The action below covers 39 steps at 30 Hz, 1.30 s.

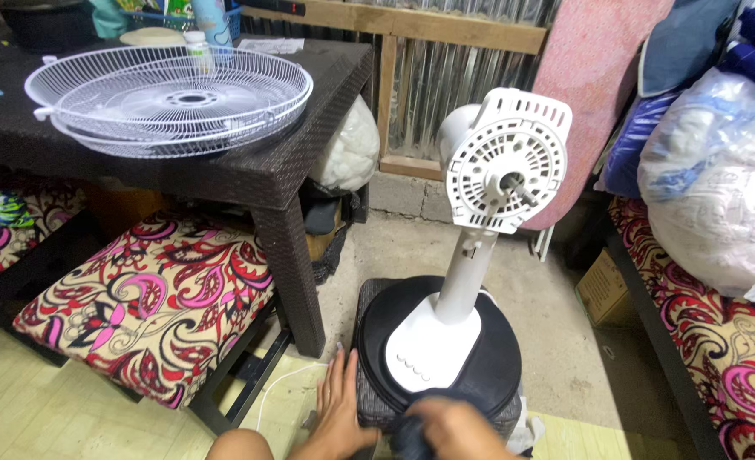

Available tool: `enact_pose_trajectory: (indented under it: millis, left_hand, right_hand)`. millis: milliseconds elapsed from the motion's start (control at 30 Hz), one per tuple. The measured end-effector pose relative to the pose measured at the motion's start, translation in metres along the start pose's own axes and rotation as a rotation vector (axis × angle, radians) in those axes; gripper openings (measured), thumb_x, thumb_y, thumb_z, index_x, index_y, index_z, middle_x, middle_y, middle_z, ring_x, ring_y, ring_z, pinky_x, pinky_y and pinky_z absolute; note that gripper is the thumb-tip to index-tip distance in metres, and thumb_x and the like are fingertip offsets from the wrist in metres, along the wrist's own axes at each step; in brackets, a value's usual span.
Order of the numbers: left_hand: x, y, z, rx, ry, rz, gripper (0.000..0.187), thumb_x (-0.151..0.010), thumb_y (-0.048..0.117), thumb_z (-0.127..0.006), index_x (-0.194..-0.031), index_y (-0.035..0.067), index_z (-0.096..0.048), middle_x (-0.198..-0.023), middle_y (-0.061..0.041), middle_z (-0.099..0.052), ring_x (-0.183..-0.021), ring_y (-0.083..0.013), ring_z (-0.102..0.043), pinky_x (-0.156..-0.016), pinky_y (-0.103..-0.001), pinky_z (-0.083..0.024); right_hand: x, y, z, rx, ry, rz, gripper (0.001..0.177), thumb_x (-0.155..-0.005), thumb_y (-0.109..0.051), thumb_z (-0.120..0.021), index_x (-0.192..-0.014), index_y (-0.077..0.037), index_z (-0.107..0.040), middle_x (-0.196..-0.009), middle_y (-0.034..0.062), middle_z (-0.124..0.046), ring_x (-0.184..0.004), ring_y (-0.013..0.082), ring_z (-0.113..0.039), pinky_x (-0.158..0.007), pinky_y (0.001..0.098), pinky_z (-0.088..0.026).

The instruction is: The person cleans the base of a standing fan using a dark cloth and a red brush. They wipe the base, flip it over to clean the underside, and use the brush to remove dust from crevices.

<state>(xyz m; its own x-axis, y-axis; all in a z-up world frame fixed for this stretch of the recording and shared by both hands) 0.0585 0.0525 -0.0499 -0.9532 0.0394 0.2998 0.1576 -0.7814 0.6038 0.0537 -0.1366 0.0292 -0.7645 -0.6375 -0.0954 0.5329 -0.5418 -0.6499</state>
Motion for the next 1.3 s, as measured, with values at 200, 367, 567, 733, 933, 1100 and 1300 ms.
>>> enact_pose_trajectory:
  millis: [200, 367, 567, 733, 933, 1100, 1300]
  left_hand:
    - [-0.026, 0.05, 0.01, -0.048, -0.016, -0.167, 0.131, -0.071, 0.058, -0.087, -0.161, 0.006, -0.007, -0.171, -0.009, -0.004, -0.159, -0.0267, 0.005, -0.127, -0.051, 0.003]
    - [-0.032, 0.051, 0.011, -0.089, 0.043, -0.119, 0.137, -0.063, 0.064, -0.088, -0.161, 0.007, -0.011, -0.172, -0.005, -0.007, -0.159, -0.022, -0.003, -0.128, -0.047, -0.002]
    - [-0.032, 0.053, 0.01, -0.123, 0.073, -0.133, 0.135, -0.063, 0.063, -0.089, -0.161, 0.008, -0.014, -0.172, -0.004, -0.009, -0.159, -0.0216, -0.006, -0.127, -0.047, -0.004]
    - [-0.027, 0.05, 0.014, -0.111, 0.037, -0.083, 0.137, -0.061, 0.065, -0.089, -0.162, 0.011, -0.013, -0.172, 0.001, -0.008, -0.158, -0.0204, -0.008, -0.128, -0.045, -0.004]
    - [-0.033, 0.046, 0.007, -0.092, 0.021, -0.074, 0.137, -0.06, 0.063, -0.09, -0.162, 0.014, -0.013, -0.172, 0.002, -0.008, -0.158, -0.0217, -0.008, -0.128, -0.044, -0.005]
    - [-0.036, 0.049, 0.012, -0.143, 0.06, -0.154, 0.123, -0.07, 0.038, -0.091, -0.163, 0.015, -0.015, -0.173, 0.002, -0.005, -0.158, -0.0234, -0.01, -0.126, -0.047, -0.008]
    - [-0.033, 0.039, 0.016, -0.134, -0.075, -0.154, 0.113, -0.076, 0.012, -0.084, -0.164, 0.024, -0.015, -0.173, 0.01, -0.004, -0.158, -0.0228, -0.013, -0.128, -0.046, -0.01]
  right_hand:
    - [0.016, 0.024, 0.103, 0.067, 0.632, -0.355, 0.026, -0.094, -0.014, -0.061, -0.117, -0.008, -0.071, -0.112, 0.0155, -0.075, -0.104, 0.0354, -0.072, -0.089, 0.0394, -0.055]
    - [-0.02, -0.004, 0.049, 0.338, 0.431, -0.207, 0.042, -0.084, -0.016, -0.068, -0.126, -0.01, -0.07, -0.127, 0.0105, -0.065, -0.116, 0.032, -0.056, -0.093, 0.0433, -0.043]
    - [-0.066, -0.006, 0.018, 0.345, 0.317, -0.157, 0.042, -0.083, -0.015, -0.069, -0.125, -0.01, -0.069, -0.119, 0.0082, -0.061, -0.111, 0.0299, -0.053, -0.09, 0.0416, -0.042]
    - [-0.036, -0.005, 0.033, 0.312, 0.339, -0.085, 0.041, -0.08, -0.012, -0.07, -0.121, -0.008, -0.07, -0.11, 0.0088, -0.063, -0.104, 0.0308, -0.057, -0.091, 0.0416, -0.047]
    - [-0.021, 0.015, 0.041, 0.319, 0.252, -0.355, 0.028, -0.086, -0.02, -0.072, -0.11, -0.007, -0.07, -0.11, 0.0079, -0.063, -0.109, 0.0274, -0.06, -0.095, 0.0391, -0.05]
    - [-0.056, -0.031, 0.009, 0.486, 0.278, -0.104, 0.054, -0.079, -0.017, -0.075, -0.132, -0.011, -0.064, -0.14, 0.0149, -0.054, -0.12, 0.0368, -0.051, -0.096, 0.047, -0.042]
    - [0.009, 0.0, -0.01, 0.518, 0.224, 0.035, 0.078, -0.077, -0.006, -0.072, -0.15, -0.016, -0.046, -0.159, 0.0092, -0.037, -0.147, 0.0294, -0.034, -0.118, 0.0466, -0.029]
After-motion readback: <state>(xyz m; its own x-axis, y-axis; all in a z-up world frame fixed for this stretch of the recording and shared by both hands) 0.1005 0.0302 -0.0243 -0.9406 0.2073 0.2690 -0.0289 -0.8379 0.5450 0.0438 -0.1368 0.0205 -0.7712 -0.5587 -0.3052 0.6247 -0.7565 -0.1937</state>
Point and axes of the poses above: each hand's wrist, its own x-axis away from the middle knuckle, its own z-axis out of the back of the hand, y = z × x, the point moved 9 cm from there along -x, towards the middle knuckle
